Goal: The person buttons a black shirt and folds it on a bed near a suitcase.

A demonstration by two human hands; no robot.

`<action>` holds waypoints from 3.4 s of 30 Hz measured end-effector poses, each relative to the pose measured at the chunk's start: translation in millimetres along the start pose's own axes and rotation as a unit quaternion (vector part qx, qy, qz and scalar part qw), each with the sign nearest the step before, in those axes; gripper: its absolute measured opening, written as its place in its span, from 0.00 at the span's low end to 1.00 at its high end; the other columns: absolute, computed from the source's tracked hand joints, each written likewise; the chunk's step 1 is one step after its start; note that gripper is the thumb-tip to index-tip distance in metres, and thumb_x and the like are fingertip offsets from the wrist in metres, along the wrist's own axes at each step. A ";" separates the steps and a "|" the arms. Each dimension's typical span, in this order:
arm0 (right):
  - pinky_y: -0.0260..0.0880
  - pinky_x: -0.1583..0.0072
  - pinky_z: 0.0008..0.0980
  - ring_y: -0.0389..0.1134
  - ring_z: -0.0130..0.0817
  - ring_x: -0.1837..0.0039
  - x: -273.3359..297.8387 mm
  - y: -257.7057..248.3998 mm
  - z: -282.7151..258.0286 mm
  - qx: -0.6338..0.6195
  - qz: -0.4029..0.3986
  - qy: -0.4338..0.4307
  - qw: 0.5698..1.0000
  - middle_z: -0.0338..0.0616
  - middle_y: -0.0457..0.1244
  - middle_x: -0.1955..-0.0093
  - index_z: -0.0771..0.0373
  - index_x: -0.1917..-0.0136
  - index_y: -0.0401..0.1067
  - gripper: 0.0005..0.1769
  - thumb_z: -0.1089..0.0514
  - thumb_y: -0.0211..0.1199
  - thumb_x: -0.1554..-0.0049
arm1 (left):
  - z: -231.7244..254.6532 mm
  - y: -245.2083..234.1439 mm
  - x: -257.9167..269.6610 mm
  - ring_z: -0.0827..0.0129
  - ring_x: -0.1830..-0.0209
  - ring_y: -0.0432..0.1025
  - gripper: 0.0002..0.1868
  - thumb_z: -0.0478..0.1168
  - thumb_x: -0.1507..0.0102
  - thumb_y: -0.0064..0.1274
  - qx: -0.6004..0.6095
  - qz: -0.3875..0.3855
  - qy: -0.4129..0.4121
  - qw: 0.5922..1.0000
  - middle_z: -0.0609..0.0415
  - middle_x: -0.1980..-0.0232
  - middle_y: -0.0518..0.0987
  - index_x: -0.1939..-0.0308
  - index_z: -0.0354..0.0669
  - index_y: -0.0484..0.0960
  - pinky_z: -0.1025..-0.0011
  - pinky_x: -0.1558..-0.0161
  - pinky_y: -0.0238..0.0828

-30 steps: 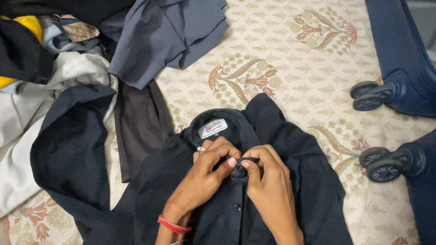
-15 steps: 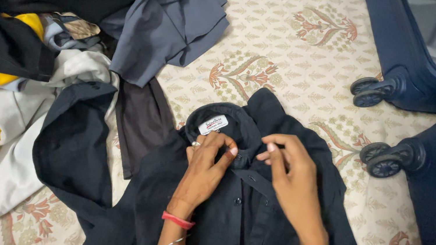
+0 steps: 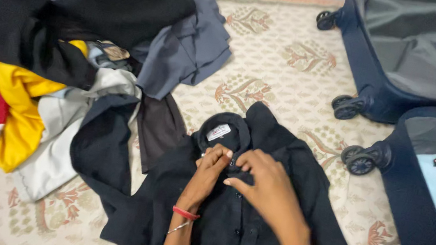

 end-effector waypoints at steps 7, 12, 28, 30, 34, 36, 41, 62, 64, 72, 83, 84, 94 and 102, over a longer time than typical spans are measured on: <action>0.68 0.48 0.40 0.69 0.44 0.51 41.2 40.6 -5.0 0.050 0.119 0.005 0.992 0.46 0.68 0.54 0.65 0.42 0.71 0.19 0.60 0.68 0.46 | -14.7 5.1 16.1 0.81 0.62 0.62 0.12 0.42 0.25 0.49 0.179 0.026 -0.011 0.983 0.62 0.63 0.70 0.58 0.37 0.77 0.76 0.59 0.61; 0.66 0.49 0.41 0.69 0.43 0.51 53.2 42.4 -12.5 0.143 0.098 -0.016 0.985 0.45 0.69 0.53 0.62 0.41 0.75 0.15 0.60 0.64 0.42 | -25.7 4.8 9.1 0.82 0.62 0.70 0.17 0.36 0.34 0.56 0.296 0.077 -0.009 0.952 0.58 0.61 0.80 0.44 0.37 0.71 0.82 0.58 0.66; 0.57 0.44 0.46 0.65 0.43 0.44 103.7 25.9 -17.8 0.189 0.188 -0.034 0.963 0.44 0.66 0.50 0.64 0.49 0.74 0.15 0.62 0.62 0.52 | 85.2 23.7 117.7 0.52 0.54 0.75 0.09 0.43 0.34 0.54 -0.310 0.103 0.104 0.940 0.49 0.58 0.81 0.56 0.42 0.81 0.58 0.52 0.71; 0.56 0.45 0.47 0.64 0.41 0.44 102.4 29.6 -14.4 0.213 0.143 -0.005 0.967 0.43 0.66 0.50 0.62 0.50 0.76 0.15 0.55 0.66 0.51 | 82.7 29.6 120.1 0.52 0.57 0.74 0.10 0.44 0.38 0.58 -0.391 0.115 0.107 0.907 0.48 0.60 0.79 0.60 0.42 0.81 0.57 0.54 0.71; 0.57 0.42 0.45 0.65 0.36 0.42 106.2 33.8 -7.7 0.215 0.144 -0.005 0.966 0.38 0.67 0.49 0.57 0.50 0.78 0.08 0.56 0.64 0.44 | 80.6 35.2 115.8 0.53 0.57 0.73 0.08 0.44 0.38 0.58 -0.353 0.135 0.062 0.924 0.52 0.60 0.81 0.60 0.45 0.82 0.58 0.53 0.70; 0.57 0.43 0.45 0.64 0.40 0.41 109.1 34.5 -6.7 0.232 0.174 -0.037 0.956 0.41 0.66 0.49 0.59 0.52 0.77 0.08 0.56 0.64 0.45 | 78.4 41.6 117.2 0.54 0.56 0.73 0.07 0.43 0.41 0.59 -0.335 0.179 -0.002 0.925 0.52 0.61 0.80 0.62 0.46 0.83 0.58 0.52 0.66; 0.58 0.43 0.45 0.64 0.42 0.45 110.6 39.5 5.4 0.215 0.155 -0.004 0.964 0.41 0.66 0.53 0.60 0.53 0.76 0.06 0.57 0.64 0.42 | 73.6 50.4 123.1 0.58 0.55 0.73 0.04 0.40 0.38 0.56 -0.307 0.237 -0.008 0.922 0.56 0.59 0.83 0.62 0.47 0.82 0.60 0.50 0.66; 0.59 0.42 0.40 0.69 0.39 0.46 109.2 35.3 20.2 0.017 0.122 0.054 0.991 0.41 0.71 0.52 0.62 0.52 0.78 0.08 0.56 0.63 0.41 | 82.8 43.1 124.4 0.61 0.61 0.76 0.09 0.46 0.36 0.54 -0.212 0.190 -0.055 0.957 0.55 0.66 0.83 0.61 0.46 0.85 0.63 0.55 0.70; 0.60 0.41 0.39 0.70 0.38 0.46 110.3 34.9 23.5 0.006 0.122 0.062 0.991 0.41 0.71 0.51 0.62 0.52 0.78 0.08 0.56 0.62 0.41 | 83.5 43.6 125.0 0.62 0.61 0.76 0.10 0.47 0.36 0.55 -0.212 0.183 -0.076 0.957 0.55 0.67 0.83 0.61 0.46 0.84 0.63 0.55 0.70; 0.68 0.49 0.38 0.74 0.40 0.54 108.2 31.0 21.5 -0.051 0.113 0.060 0.991 0.44 0.72 0.58 0.65 0.55 0.80 0.08 0.58 0.66 0.45 | 81.4 45.2 126.2 0.59 0.60 0.75 0.08 0.45 0.35 0.54 -0.235 0.195 -0.073 0.950 0.53 0.67 0.82 0.61 0.47 0.84 0.61 0.56 0.71; 0.64 0.50 0.36 0.72 0.34 0.58 108.1 25.8 2.0 0.016 0.121 0.042 0.992 0.37 0.70 0.60 0.61 0.58 0.77 0.05 0.59 0.70 0.48 | 82.8 44.1 126.1 0.59 0.59 0.75 0.11 0.47 0.34 0.53 -0.227 0.192 -0.075 0.952 0.52 0.65 0.83 0.59 0.45 0.84 0.61 0.54 0.70; 0.64 0.51 0.36 0.71 0.34 0.58 107.7 24.8 0.4 0.023 0.125 0.034 0.991 0.37 0.70 0.60 0.61 0.58 0.76 0.06 0.59 0.70 0.48 | 82.9 43.9 125.8 0.60 0.59 0.76 0.13 0.50 0.33 0.53 -0.215 0.184 -0.113 0.952 0.51 0.65 0.82 0.59 0.46 0.84 0.61 0.54 0.70; 0.62 0.49 0.36 0.70 0.34 0.57 109.2 23.4 -3.5 0.022 0.100 0.047 0.994 0.37 0.68 0.59 0.62 0.57 0.74 0.05 0.59 0.67 0.45 | 75.5 45.1 125.8 0.61 0.61 0.77 0.13 0.49 0.35 0.54 -0.214 0.213 -0.108 0.947 0.53 0.64 0.82 0.61 0.44 0.80 0.62 0.58 0.72; 0.61 0.46 0.37 0.71 0.35 0.55 109.0 26.4 1.4 -0.034 0.099 0.082 0.991 0.38 0.70 0.56 0.60 0.54 0.75 0.06 0.56 0.64 0.42 | 70.4 44.6 123.4 0.58 0.62 0.77 0.11 0.46 0.35 0.52 -0.184 0.207 -0.085 0.957 0.51 0.64 0.82 0.60 0.42 0.77 0.59 0.57 0.71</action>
Point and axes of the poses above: each hand's wrist, its own x-axis away from the middle knuckle, its own y-axis out of the palm, z = x × y, the point moved 3 cm from there along -x, towards the middle knuckle
